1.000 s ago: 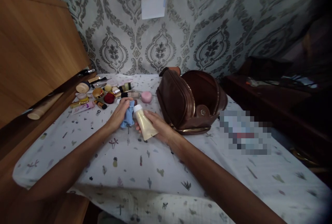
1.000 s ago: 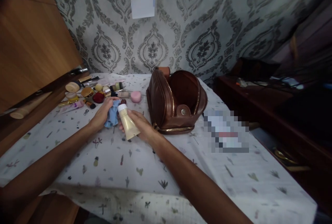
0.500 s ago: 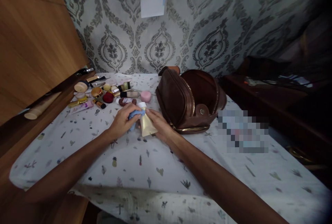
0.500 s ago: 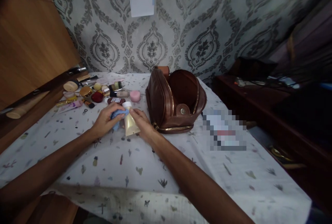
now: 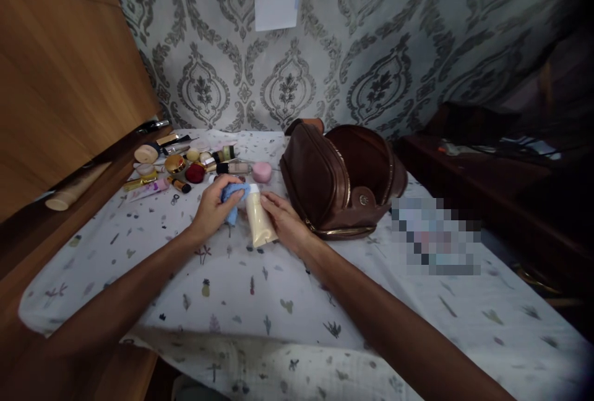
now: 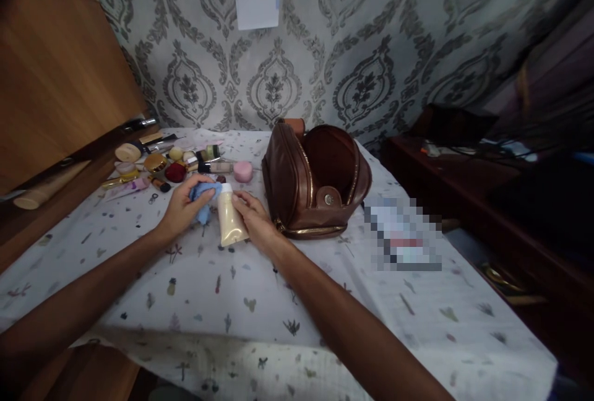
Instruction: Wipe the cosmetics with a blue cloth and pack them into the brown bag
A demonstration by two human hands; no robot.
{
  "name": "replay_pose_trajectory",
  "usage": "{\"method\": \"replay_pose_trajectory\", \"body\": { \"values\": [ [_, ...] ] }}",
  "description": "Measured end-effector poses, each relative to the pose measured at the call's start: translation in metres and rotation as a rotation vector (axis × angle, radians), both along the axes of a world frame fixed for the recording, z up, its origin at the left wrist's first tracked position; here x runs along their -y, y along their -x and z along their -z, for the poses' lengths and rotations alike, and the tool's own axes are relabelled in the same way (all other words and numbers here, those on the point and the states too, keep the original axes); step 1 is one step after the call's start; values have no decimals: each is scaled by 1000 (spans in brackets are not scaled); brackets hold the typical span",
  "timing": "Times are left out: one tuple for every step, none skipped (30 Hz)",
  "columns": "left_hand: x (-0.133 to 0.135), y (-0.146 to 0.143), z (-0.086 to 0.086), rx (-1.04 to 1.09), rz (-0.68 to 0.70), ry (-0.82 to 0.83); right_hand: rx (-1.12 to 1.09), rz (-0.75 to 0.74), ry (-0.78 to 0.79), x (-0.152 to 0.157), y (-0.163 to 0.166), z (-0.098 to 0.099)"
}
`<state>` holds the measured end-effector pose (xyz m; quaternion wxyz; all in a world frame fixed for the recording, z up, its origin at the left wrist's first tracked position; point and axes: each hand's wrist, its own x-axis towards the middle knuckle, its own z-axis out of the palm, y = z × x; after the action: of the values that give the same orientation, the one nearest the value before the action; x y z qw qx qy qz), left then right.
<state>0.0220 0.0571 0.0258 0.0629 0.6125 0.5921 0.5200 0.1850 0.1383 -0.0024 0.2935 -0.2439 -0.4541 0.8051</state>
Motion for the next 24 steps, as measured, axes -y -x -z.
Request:
{"method": "replay_pose_trajectory", "body": {
  "values": [
    [-1,0,1,-15,5,-3,-6,-4,11,0,0,1],
    [-1,0,1,-42,20,-3,-15,0,20,0,1,2],
    [0,-2,1,-72,40,-3,-26,13,28,0,1,2],
    [1,-4,1,-102,65,-1,-37,34,30,-1,2,2],
    [2,-7,1,-128,97,0,-49,65,28,-1,2,2],
    [3,-10,1,-150,136,1,-59,102,23,-2,2,2],
    [4,-13,1,-165,178,2,-67,135,14,-2,2,1],
    [5,-15,1,-173,220,4,-71,154,3,-3,2,0],
    [5,-17,1,-177,257,8,-71,156,-6,-3,2,-1],
    [5,-18,0,-176,284,14,-70,144,-14,-2,1,-3],
    [6,-18,0,-170,297,18,-69,124,-22,-2,0,-5],
    [6,-18,0,-161,291,20,-65,101,-29,-1,-1,-6],
    [5,-17,0,-148,267,19,-59,81,-33,0,-2,-8],
    [5,-15,-1,-130,227,14,-51,65,-35,1,-2,-9],
    [4,-14,-1,-107,178,10,-43,51,-32,2,-3,-10],
    [4,-12,-1,-82,127,9,-37,33,-23,2,-3,-11],
    [4,-10,-2,-59,84,15,-35,15,-10,3,-3,-11],
    [3,-9,-2,-42,53,24,-38,2,6,3,-3,-10],
    [3,-8,-2,-36,37,33,-45,-8,23,3,-3,-10],
    [3,-9,-1,-43,36,41,-53,-19,42,3,-2,-9],
    [4,-10,-1,-61,47,43,-64,-28,61,3,-2,-8],
    [4,-12,-1,-85,70,38,-78,-32,75,2,-1,-8],
    [5,-14,0,-112,101,29,-96,-27,87,1,-1,-7],
    [6,-17,1,-141,136,19,-114,-15,94,0,-1,-7]
  ]
}}
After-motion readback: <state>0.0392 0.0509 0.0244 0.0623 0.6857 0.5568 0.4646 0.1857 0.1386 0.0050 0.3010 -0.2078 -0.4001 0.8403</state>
